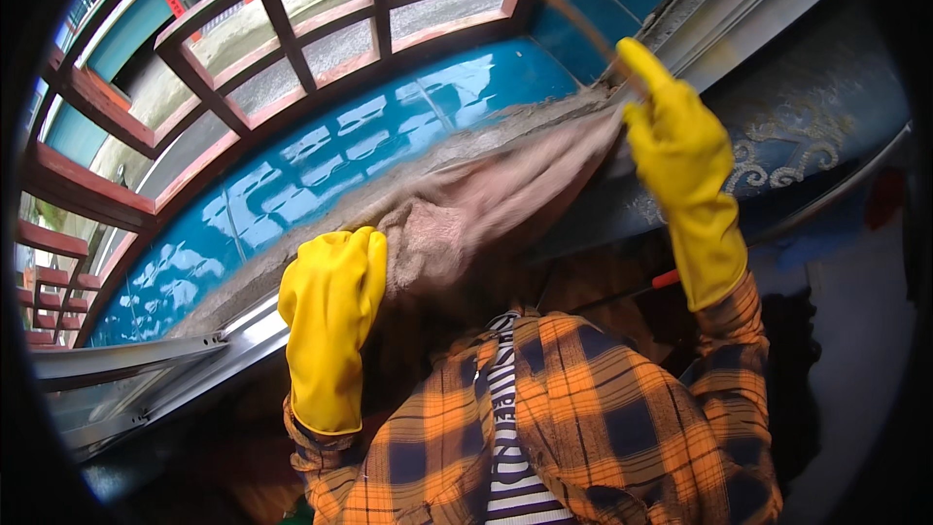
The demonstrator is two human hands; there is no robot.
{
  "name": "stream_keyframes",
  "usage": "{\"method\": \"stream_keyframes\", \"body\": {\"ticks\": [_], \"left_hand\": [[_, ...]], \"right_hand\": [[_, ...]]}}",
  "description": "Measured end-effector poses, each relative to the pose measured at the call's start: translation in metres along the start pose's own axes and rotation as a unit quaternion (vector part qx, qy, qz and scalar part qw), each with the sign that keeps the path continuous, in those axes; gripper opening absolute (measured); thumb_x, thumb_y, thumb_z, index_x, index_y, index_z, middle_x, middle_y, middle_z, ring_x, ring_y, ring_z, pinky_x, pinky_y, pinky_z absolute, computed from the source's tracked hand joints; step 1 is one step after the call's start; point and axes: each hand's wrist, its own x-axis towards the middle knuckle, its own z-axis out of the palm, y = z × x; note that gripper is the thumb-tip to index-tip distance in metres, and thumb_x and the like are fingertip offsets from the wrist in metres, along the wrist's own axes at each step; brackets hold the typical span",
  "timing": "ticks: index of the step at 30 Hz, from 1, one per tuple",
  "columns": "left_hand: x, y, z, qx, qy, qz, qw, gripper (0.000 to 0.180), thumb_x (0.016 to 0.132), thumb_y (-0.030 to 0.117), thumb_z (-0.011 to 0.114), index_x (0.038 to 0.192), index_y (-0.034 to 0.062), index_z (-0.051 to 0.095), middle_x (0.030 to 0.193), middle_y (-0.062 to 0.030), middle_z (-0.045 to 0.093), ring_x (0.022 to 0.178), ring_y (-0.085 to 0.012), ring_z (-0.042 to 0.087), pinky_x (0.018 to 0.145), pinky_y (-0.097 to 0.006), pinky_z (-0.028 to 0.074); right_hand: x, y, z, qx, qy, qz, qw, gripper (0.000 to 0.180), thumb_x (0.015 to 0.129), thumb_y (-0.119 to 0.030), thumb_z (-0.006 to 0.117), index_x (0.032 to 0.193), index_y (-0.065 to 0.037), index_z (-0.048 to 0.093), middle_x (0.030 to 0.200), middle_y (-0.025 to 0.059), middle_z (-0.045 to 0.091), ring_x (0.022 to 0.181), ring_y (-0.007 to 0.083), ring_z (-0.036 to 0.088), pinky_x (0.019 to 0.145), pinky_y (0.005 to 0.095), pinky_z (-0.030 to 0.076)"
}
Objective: The person uses a cloth and a thin stick to clean the window frame and sill. They repeatedly wipe the frame, scrape along the edges with the stick, and wipe the sill area.
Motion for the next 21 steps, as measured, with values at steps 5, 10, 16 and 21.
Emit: {"method": "stream_keyframes", "body": {"ticks": [5,10,16,21], "left_hand": [[0.001,-0.01,0.006,0.036,-0.04,0.019,0.998,0.016,0.101,0.023,0.075,0.105,0.0087,0.081,0.1,-0.0136,0.077,0.098,-0.0371,0.071,0.086,-0.047,0.055],[-0.002,-0.012,0.002,0.035,-0.017,0.012,0.999,0.016,0.101,0.024,0.075,0.105,0.0089,0.08,0.099,-0.013,0.076,0.097,-0.0365,0.07,0.085,-0.046,0.055],[0.0,-0.008,0.006,0.035,-0.008,0.02,0.999,0.016,0.101,0.024,0.074,0.104,0.0091,0.08,0.098,-0.0123,0.076,0.095,-0.0358,0.07,0.083,-0.046,0.055],[0.0,-0.01,0.007,0.038,-0.004,0.022,0.999,0.016,0.101,0.025,0.074,0.104,0.0092,0.08,0.097,-0.0117,0.075,0.093,-0.0351,0.069,0.082,-0.046,0.054]], "right_hand": [[0.028,0.032,0.003,-0.295,-0.149,0.088,0.94,0.06,0.102,-0.036,0.074,0.16,-0.03,0.059,0.105,0.0115,0.074,0.086,0.0376,0.076,0.074,0.0487,0.061],[0.032,-0.022,-0.065,-0.055,-0.29,0.146,0.944,0.046,0.108,-0.045,0.065,0.146,-0.02,0.071,0.114,0.0164,0.081,0.099,0.0373,0.078,0.089,0.0438,0.061],[0.017,-0.007,-0.098,-0.147,-0.332,0.208,0.908,0.032,0.107,-0.035,0.07,0.132,-0.019,0.081,0.1,0.0122,0.083,0.085,0.029,0.078,0.081,0.0383,0.06],[0.022,-0.008,-0.098,-0.078,-0.336,0.196,0.918,0.04,0.099,-0.044,0.079,0.128,-0.017,0.084,0.08,0.0098,0.077,0.068,0.0176,0.073,0.068,0.0325,0.057]]}}
